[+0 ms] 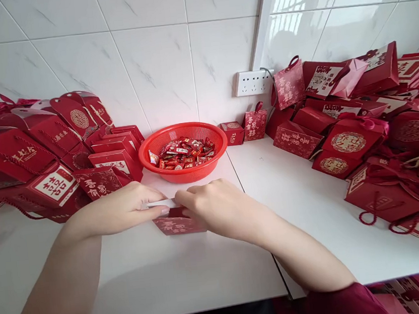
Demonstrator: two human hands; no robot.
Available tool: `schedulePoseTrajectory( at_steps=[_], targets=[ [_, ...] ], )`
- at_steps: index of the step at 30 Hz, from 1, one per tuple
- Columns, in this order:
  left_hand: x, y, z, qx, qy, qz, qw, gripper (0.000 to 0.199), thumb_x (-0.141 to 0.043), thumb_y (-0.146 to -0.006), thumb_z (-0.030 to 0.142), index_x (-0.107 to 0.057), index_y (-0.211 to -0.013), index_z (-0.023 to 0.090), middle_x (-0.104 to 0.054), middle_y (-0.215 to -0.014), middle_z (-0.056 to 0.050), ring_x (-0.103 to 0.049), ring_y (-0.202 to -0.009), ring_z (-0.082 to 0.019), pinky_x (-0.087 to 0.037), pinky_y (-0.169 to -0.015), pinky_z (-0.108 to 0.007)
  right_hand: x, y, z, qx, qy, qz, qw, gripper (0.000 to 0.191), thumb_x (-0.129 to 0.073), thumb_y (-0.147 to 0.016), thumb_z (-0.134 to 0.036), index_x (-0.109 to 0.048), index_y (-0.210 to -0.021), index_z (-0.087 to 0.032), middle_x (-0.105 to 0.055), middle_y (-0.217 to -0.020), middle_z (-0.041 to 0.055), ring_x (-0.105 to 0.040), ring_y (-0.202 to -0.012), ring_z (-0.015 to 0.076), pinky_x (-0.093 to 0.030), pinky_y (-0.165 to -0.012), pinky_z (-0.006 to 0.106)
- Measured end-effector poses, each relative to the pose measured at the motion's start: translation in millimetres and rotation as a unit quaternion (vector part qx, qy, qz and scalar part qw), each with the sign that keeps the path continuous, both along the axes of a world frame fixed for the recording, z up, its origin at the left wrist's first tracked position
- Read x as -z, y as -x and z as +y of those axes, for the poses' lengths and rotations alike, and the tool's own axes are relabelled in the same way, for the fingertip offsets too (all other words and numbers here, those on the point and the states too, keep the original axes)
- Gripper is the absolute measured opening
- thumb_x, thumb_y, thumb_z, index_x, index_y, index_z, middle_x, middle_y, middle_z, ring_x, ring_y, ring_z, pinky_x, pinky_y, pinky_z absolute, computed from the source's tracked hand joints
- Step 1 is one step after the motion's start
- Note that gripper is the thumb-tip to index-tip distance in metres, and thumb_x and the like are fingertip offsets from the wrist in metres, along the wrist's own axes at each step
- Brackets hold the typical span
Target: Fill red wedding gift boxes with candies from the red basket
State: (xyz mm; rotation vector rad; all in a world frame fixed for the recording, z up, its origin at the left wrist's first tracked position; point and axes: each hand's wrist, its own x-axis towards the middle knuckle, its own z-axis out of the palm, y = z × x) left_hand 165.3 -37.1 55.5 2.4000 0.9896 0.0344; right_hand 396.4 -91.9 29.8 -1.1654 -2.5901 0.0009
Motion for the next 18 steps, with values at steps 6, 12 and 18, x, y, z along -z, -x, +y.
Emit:
schedulePoseTrajectory(
  at_steps=[6, 12, 18],
  targets=[
    [7.5, -3.1, -13.0, -0.001, -0.009, 0.008, 1.000, 0.026, -0.065, -0.081, 0.041, -0.058, -0.065, 0.021, -0.059, -0.062, 0.001, -0.052, -0.049, -0.014, -0.028, -0.043, -0.026, -6.8, -5.3, -11.1, -0.050, 0.083, -0.027, 0.995, 0.034, -0.072, -0.089, -0.028, -0.060, -0.120, -0.025, -0.067, -0.121, 0.0038, -0.067, -0.094, 0.0223, -0.046, -0.066, 0.032],
    [-2.3, 1.4, -14.1, 0.057, 0.008, 0.022, 0.998, 0.021, -0.071, -0.076, 0.032, -0.069, -0.096, 0.027, -0.073, -0.090, 0.002, -0.069, -0.073, -0.019, -0.047, -0.057, -0.023, -6.3, -4.8, -23.3, -0.060, 0.085, -0.051, 0.993, 0.050, -0.079, -0.080, -0.023, -0.057, -0.124, -0.022, -0.062, -0.130, 0.0060, -0.066, -0.102, 0.0269, -0.053, -0.076, 0.040],
    [5.6, -4.1, -10.1, 0.007, -0.164, -0.043, 0.986, 0.065, -0.062, -0.083, 0.022, -0.046, -0.144, 0.037, -0.061, -0.136, 0.000, -0.061, -0.120, -0.024, -0.052, -0.095, -0.032, 2.0, 1.1, -9.5, 0.062, 0.080, -0.086, 0.991, 0.024, -0.064, -0.094, -0.037, -0.058, -0.106, -0.018, -0.068, -0.102, 0.0075, -0.069, -0.082, 0.0278, -0.046, -0.061, 0.038]
  ],
)
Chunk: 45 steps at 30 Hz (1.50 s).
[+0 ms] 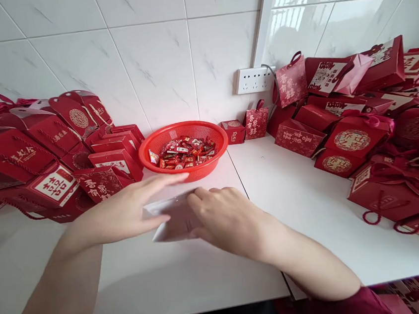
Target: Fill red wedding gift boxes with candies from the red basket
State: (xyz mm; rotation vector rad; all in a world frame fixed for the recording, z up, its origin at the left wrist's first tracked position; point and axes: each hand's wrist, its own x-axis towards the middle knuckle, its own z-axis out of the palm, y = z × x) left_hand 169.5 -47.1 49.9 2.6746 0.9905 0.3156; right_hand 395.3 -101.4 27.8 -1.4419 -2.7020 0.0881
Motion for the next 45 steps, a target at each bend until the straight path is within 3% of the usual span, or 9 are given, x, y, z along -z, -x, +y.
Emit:
schedulePoseTrajectory(
  at_steps=[3, 6, 11, 15, 19, 23, 33, 37, 45],
  targets=[
    [11.6, -13.2, 3.9, -0.002, -0.139, -0.071, 0.988, 0.028, -0.054, -0.092, 0.018, -0.066, -0.115, 0.028, -0.066, -0.118, -0.002, -0.062, -0.110, -0.019, -0.050, -0.095, -0.033, 7.0, 4.3, 22.8, 0.049, -0.009, -0.012, 0.999, 0.032, -0.070, -0.089, -0.029, -0.053, -0.113, -0.017, -0.065, -0.108, 0.0092, -0.069, -0.084, 0.0287, -0.042, -0.058, 0.034],
    [19.6, -23.4, 7.1, 0.066, -0.217, -0.043, 0.973, 0.021, -0.052, -0.094, 0.014, -0.070, -0.087, 0.022, -0.065, -0.093, -0.003, -0.060, -0.091, -0.017, -0.049, -0.083, -0.032, 12.9, 6.7, 41.8, 0.049, 0.014, 0.034, 0.998, 0.035, -0.073, -0.086, -0.029, -0.051, -0.110, -0.018, -0.066, -0.108, 0.0078, -0.069, -0.083, 0.0278, -0.041, -0.058, 0.032],
    [19.5, -25.9, 4.3, 0.042, -0.254, 0.025, 0.966, 0.013, -0.058, -0.095, 0.027, -0.069, -0.096, 0.022, -0.065, -0.098, -0.003, -0.057, -0.095, -0.020, -0.045, -0.092, -0.041, 12.6, 2.4, 47.3, 0.027, 0.040, 0.111, 0.993, 0.032, -0.072, -0.084, -0.018, -0.050, -0.108, -0.017, -0.069, -0.105, 0.0081, -0.068, -0.089, 0.0260, -0.044, -0.064, 0.030],
    [14.7, -24.0, -0.8, 0.025, -0.206, 0.020, 0.978, 0.039, -0.069, -0.085, 0.050, -0.064, -0.114, 0.024, -0.061, -0.115, -0.005, -0.054, -0.110, -0.027, -0.044, -0.100, -0.046, 2.1, -7.3, 42.4, 0.008, 0.068, 0.142, 0.988, 0.033, -0.072, -0.083, -0.022, -0.051, -0.108, -0.019, -0.070, -0.104, 0.0050, -0.067, -0.085, 0.0228, -0.045, -0.065, 0.030],
    [14.9, -23.8, 0.7, -0.018, -0.172, 0.011, 0.985, 0.017, -0.061, -0.092, 0.036, -0.063, -0.100, 0.021, -0.058, -0.103, -0.005, -0.057, -0.095, -0.021, -0.050, -0.080, -0.036, -7.2, -15.4, 39.3, -0.019, 0.086, 0.161, 0.983, 0.025, -0.069, -0.088, -0.027, -0.055, -0.108, -0.022, -0.071, -0.101, 0.0017, -0.067, -0.081, 0.0196, -0.045, -0.063, 0.027],
    [14.9, -21.7, 5.3, -0.061, -0.187, 0.012, 0.980, 0.014, -0.067, -0.087, 0.030, -0.057, -0.089, 0.020, -0.055, -0.097, -0.003, -0.056, -0.091, -0.020, -0.048, -0.076, -0.033, -8.3, -17.8, 35.9, -0.074, 0.053, 0.124, 0.988, 0.053, -0.073, -0.084, -0.019, -0.051, -0.132, -0.026, -0.069, -0.112, 0.0020, -0.068, -0.083, 0.0193, -0.048, -0.063, 0.028],
    [4.8, -16.0, 6.5, -0.118, 0.077, 0.068, 0.988, 0.025, -0.058, -0.085, 0.034, -0.049, -0.106, 0.025, -0.064, -0.091, 0.000, -0.062, -0.072, -0.019, -0.038, -0.055, -0.028, -1.1, -17.0, 43.6, -0.147, -0.057, 0.155, 0.975, 0.046, -0.070, -0.086, -0.014, -0.054, -0.128, -0.021, -0.059, -0.126, 0.0098, -0.059, -0.111, 0.0263, -0.053, -0.090, 0.040],
    [11.6, -14.3, 17.3, -0.118, 0.113, 0.052, 0.985, 0.015, -0.051, -0.084, 0.026, -0.048, -0.099, 0.024, -0.064, -0.087, 0.001, -0.058, -0.064, -0.016, -0.036, -0.052, -0.027, -0.6, -13.6, 51.3, -0.126, -0.027, 0.187, 0.974, 0.039, -0.067, -0.085, -0.007, -0.060, -0.121, -0.021, -0.067, -0.114, 0.0050, -0.062, -0.103, 0.0219, -0.051, -0.088, 0.035],
    [46.0, -14.1, 55.8, -0.062, 0.194, -0.126, 0.971, 0.012, -0.052, -0.089, 0.029, -0.053, -0.098, 0.021, -0.061, -0.096, -0.002, -0.059, -0.088, -0.017, -0.046, -0.073, -0.027, 14.9, -3.9, 80.9, -0.046, 0.004, 0.259, 0.965, 0.014, -0.063, -0.090, -0.012, -0.069, -0.100, -0.021, -0.072, -0.085, 0.0009, -0.063, -0.072, 0.0147, -0.043, -0.065, 0.026]
  ],
)
